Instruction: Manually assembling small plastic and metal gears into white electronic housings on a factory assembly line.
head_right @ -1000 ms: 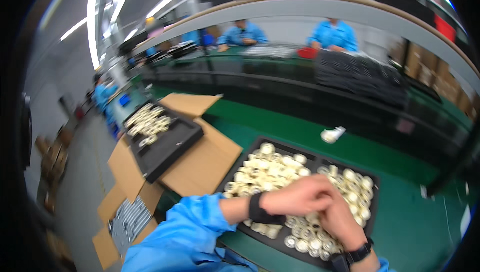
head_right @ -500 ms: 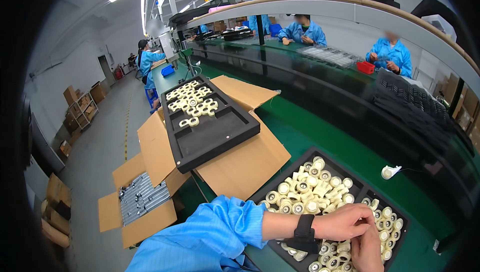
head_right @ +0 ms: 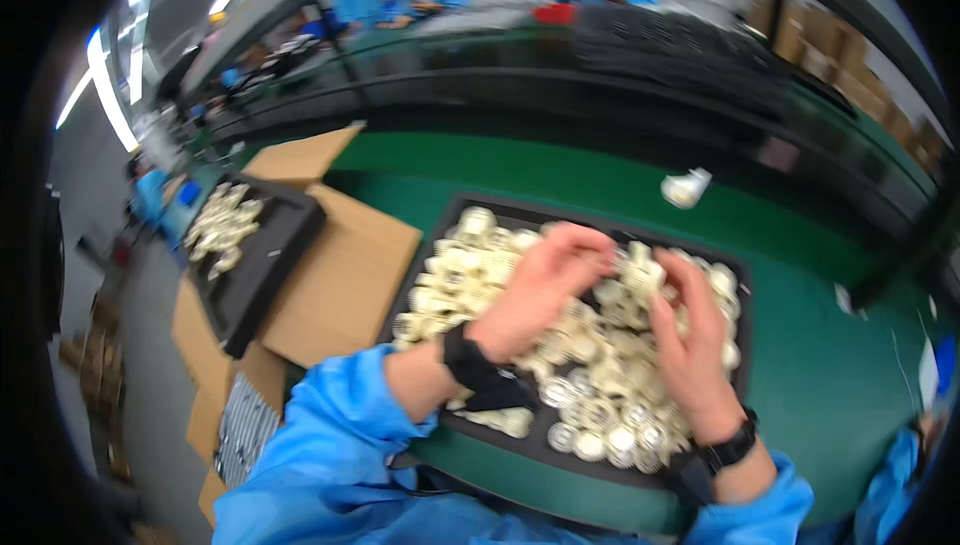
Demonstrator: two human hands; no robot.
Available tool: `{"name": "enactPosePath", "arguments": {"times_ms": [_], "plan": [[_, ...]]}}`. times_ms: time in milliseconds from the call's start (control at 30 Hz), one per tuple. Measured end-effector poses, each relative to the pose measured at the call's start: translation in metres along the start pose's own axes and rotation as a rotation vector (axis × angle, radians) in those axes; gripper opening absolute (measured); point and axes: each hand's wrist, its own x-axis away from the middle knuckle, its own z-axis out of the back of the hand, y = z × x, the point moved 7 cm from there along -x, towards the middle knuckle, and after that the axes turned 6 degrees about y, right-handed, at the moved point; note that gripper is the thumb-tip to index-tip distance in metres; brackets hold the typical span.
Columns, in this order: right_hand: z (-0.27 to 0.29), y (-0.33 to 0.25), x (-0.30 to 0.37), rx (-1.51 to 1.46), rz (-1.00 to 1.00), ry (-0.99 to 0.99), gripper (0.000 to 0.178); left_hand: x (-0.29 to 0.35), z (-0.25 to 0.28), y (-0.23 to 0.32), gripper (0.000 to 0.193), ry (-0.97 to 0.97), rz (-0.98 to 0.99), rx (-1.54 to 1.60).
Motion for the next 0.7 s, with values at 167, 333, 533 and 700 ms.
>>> {"name": "enactPosePath", "arguments": {"times_ms": [167,333,533,700], "plan": [[0.001,-0.006,0.011,0.207,0.098,-0.148,0.034,-0.002,-0.021,-0.005,0.010,-0.011,-0.089,-0.091],[-0.010,-0.016,0.014,0.191,0.111,-0.174,0.035,0.009,-0.012,0.003,0.008,0.029,-0.062,-0.095],[0.004,-0.012,0.015,0.157,0.110,-0.052,0.039,0.003,-0.019,-0.005,0.011,-0.012,-0.021,-0.169],[0.002,-0.018,0.015,0.098,0.101,-0.053,0.038,0.007,-0.033,-0.009,0.012,-0.230,0.100,-0.002]]}}
